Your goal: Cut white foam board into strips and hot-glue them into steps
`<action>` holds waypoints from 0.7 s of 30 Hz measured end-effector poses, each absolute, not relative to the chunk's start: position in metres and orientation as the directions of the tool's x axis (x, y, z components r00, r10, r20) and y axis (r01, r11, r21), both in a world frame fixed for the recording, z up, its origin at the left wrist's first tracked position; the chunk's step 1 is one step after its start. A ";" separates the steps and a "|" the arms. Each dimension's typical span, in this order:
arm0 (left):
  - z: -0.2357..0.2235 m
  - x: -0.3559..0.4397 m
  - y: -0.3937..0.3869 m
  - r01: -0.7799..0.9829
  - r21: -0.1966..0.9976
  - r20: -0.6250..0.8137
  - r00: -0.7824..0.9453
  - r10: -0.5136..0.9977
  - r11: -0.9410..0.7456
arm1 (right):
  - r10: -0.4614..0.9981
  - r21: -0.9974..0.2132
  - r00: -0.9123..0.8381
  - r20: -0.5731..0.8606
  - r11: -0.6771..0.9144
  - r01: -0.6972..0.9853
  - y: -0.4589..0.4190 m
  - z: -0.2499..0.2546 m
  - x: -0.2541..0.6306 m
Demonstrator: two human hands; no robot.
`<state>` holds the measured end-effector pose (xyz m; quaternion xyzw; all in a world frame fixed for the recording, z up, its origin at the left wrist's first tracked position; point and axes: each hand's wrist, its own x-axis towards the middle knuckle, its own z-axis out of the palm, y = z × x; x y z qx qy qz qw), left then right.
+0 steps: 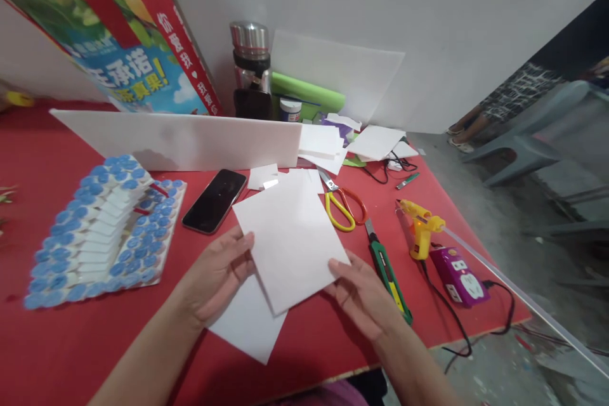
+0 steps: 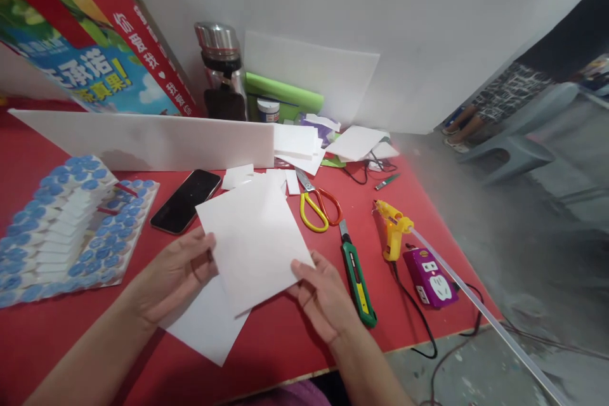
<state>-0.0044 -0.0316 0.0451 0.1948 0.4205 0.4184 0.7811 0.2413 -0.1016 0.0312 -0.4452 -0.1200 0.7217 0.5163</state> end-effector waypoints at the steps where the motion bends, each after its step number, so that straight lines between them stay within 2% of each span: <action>1: 0.045 -0.004 -0.032 -0.441 0.697 -0.507 0.255 0.823 0.565 | 0.842 -0.620 -0.136 -0.522 -0.484 -0.618 -0.106 0.031 0.240; 4: 0.047 -0.008 -0.026 -0.295 0.761 -0.548 0.187 0.816 0.578 | 0.828 -0.638 -0.240 -0.506 -0.547 -0.541 -0.112 0.031 0.246; 8: 0.050 -0.017 -0.013 -0.037 0.841 -0.522 0.209 0.827 0.540 | 0.852 -0.718 -0.199 -0.485 -0.517 -0.466 -0.107 0.031 0.255; 12: 0.048 -0.018 -0.003 0.204 0.894 -0.448 0.379 0.810 0.399 | 0.868 -0.756 -0.102 -0.486 -0.476 -0.450 -0.101 0.028 0.250; 14: 0.046 -0.018 -0.002 0.321 0.909 -0.368 0.322 0.872 0.265 | 0.876 -0.781 -0.038 -0.481 -0.448 -0.435 -0.100 0.026 0.249; 16: 0.044 -0.022 -0.006 0.474 0.875 -0.214 0.192 0.958 0.101 | 0.881 -0.807 0.033 -0.472 -0.416 -0.418 -0.102 0.027 0.253; 18: 0.041 -0.029 -0.014 0.611 0.791 -0.060 0.111 0.992 -0.020 | 0.885 -0.833 0.096 -0.456 -0.387 -0.396 -0.106 0.029 0.262; 19: 0.039 -0.032 -0.020 0.650 0.759 -0.030 0.097 0.995 -0.041 | 0.885 -0.843 0.119 -0.450 -0.378 -0.382 -0.107 0.031 0.268; 21: 0.035 -0.038 -0.031 0.625 0.781 -0.056 0.080 0.995 -0.006 | 0.884 -0.859 0.148 -0.444 -0.373 -0.351 -0.110 0.035 0.280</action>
